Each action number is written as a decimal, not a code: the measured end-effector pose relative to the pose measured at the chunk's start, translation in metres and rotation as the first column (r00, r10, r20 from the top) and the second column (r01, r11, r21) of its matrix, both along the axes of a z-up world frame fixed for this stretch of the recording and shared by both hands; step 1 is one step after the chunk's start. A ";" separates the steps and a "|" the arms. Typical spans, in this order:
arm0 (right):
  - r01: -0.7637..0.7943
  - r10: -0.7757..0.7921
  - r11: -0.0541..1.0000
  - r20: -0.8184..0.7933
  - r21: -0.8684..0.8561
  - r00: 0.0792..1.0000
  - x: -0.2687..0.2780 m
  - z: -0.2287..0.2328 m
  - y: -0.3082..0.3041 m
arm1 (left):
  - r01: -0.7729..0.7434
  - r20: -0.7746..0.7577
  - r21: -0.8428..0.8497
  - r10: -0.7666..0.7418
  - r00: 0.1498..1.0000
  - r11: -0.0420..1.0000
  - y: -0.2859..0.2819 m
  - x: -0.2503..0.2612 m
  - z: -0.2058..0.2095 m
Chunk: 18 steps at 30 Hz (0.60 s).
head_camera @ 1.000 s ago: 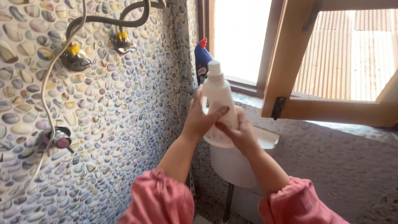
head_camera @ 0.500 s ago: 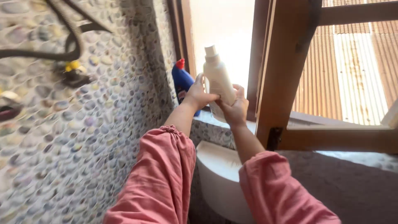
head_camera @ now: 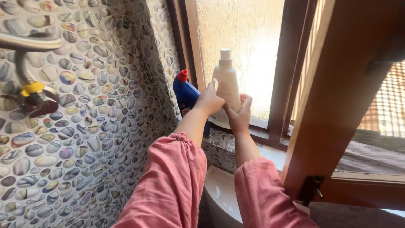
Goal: Tidying and organizing objects in a bathroom, including hanging a garment, moving detergent, and rinsing a bucket.
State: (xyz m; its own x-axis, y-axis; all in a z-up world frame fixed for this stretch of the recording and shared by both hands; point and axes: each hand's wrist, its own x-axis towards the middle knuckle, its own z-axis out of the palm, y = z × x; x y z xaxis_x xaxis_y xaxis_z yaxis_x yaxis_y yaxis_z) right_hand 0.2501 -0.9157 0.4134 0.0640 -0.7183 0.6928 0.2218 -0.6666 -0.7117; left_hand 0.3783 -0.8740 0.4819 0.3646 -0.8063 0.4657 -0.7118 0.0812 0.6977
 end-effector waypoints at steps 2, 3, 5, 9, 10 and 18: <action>-0.021 0.021 1.000 -0.014 0.016 1.000 0.010 -0.007 -0.013 | 0.006 -0.023 -0.010 -0.007 1.000 1.000 0.003 0.000 0.004; -0.042 0.042 0.999 0.001 -0.021 0.999 0.015 -0.013 -0.021 | 0.007 -0.046 0.010 -0.007 0.999 1.000 0.009 -0.002 0.009; -0.074 0.075 0.996 0.016 -0.057 0.997 0.026 -0.016 -0.030 | -0.004 -0.069 0.031 0.006 0.998 1.000 0.020 -0.005 0.020; 0.013 -0.010 0.995 0.028 -0.100 1.000 0.034 0.001 -0.026 | 0.019 -0.244 -0.075 -0.037 0.969 0.997 0.010 0.001 0.024; 0.083 -0.080 0.985 0.026 -0.150 0.996 0.032 0.006 -0.023 | 0.030 -0.209 -0.145 -0.060 0.976 0.989 0.003 0.005 0.020; 0.107 -0.108 0.975 0.003 -0.193 0.994 0.057 -0.013 -0.042 | 0.046 -0.280 -0.141 -0.084 0.956 0.989 0.004 0.008 0.019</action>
State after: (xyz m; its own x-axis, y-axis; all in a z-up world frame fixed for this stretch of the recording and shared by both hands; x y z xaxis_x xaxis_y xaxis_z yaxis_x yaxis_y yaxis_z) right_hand 0.3068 -0.9576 0.4007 -0.0006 -0.5746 0.8184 0.1369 -0.8108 -0.5691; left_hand 0.3860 -0.8704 0.5009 0.4462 -0.7713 0.4539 -0.4756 0.2253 0.8503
